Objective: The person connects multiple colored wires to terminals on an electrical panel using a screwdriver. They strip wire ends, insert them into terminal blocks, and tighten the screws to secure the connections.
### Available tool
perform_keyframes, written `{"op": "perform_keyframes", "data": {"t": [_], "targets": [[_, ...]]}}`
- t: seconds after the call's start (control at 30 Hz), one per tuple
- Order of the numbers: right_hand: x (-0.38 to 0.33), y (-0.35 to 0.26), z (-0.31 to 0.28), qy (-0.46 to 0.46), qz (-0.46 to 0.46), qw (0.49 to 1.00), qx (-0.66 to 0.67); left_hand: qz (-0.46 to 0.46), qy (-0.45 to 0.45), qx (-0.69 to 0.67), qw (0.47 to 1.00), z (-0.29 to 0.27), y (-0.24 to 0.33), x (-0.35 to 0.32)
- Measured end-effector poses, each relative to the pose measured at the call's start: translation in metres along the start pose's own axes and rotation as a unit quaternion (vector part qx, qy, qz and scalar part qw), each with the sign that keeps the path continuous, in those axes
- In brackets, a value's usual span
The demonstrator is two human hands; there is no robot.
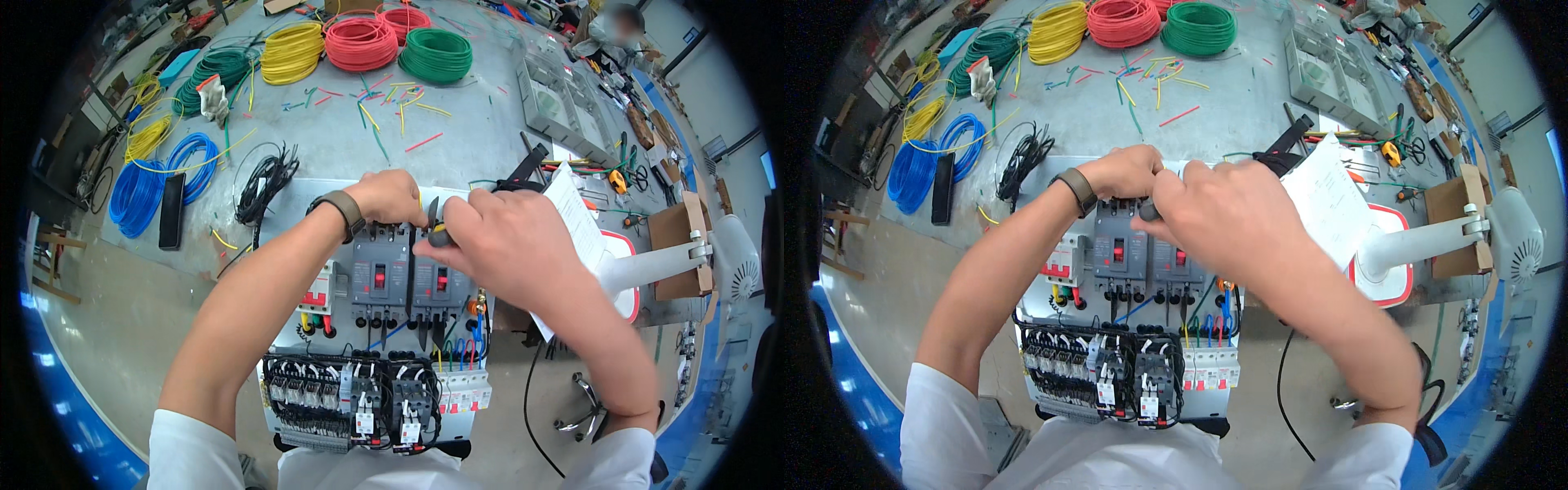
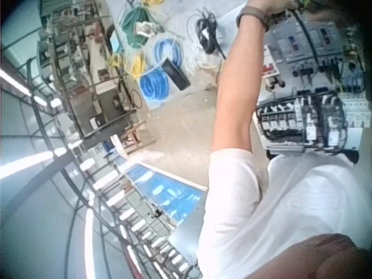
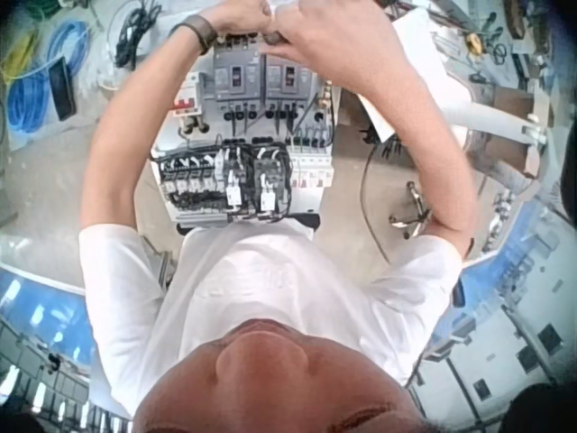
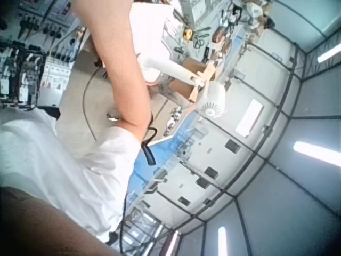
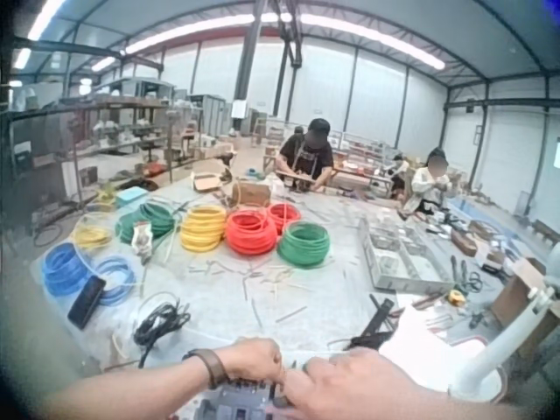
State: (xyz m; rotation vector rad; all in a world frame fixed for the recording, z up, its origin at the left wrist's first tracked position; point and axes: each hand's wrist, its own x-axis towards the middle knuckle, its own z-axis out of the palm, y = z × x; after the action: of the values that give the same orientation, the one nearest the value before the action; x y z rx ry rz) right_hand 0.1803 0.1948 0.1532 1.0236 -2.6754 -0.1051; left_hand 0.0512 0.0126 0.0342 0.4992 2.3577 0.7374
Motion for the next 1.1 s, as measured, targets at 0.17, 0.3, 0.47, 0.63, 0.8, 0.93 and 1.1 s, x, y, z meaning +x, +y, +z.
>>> {"op": "perform_keyframes", "data": {"t": [0.17,0.3,0.47,0.63,0.8,0.93,1.1], "targets": [[-0.006,-0.023,-0.004,0.000,0.091,0.996,-0.014,0.027,0.013,0.013,0.999,0.000,0.001,0.000],[0.010,0.003,-0.028,-0.108,0.025,0.992,0.065,0.042,0.026,-0.003,0.999,0.005,-0.006,0.006],[0.031,0.016,-0.047,-0.183,-0.002,0.981,0.066,0.114,0.004,0.005,0.993,0.008,-0.028,0.027],[0.028,0.027,-0.052,-0.202,0.009,0.973,0.108,0.081,-0.006,-0.041,0.996,0.012,-0.031,0.030],[0.021,0.031,-0.043,-0.187,-0.058,0.979,0.062,0.067,-0.015,-0.011,0.998,0.004,-0.018,0.013],[0.026,0.024,-0.050,-0.171,-0.165,0.971,-0.033,0.059,-0.004,-0.008,0.998,0.002,-0.011,0.008],[0.038,0.019,-0.049,-0.142,-0.263,0.944,-0.143,0.079,0.029,-0.016,0.996,0.010,-0.026,0.017]]}}
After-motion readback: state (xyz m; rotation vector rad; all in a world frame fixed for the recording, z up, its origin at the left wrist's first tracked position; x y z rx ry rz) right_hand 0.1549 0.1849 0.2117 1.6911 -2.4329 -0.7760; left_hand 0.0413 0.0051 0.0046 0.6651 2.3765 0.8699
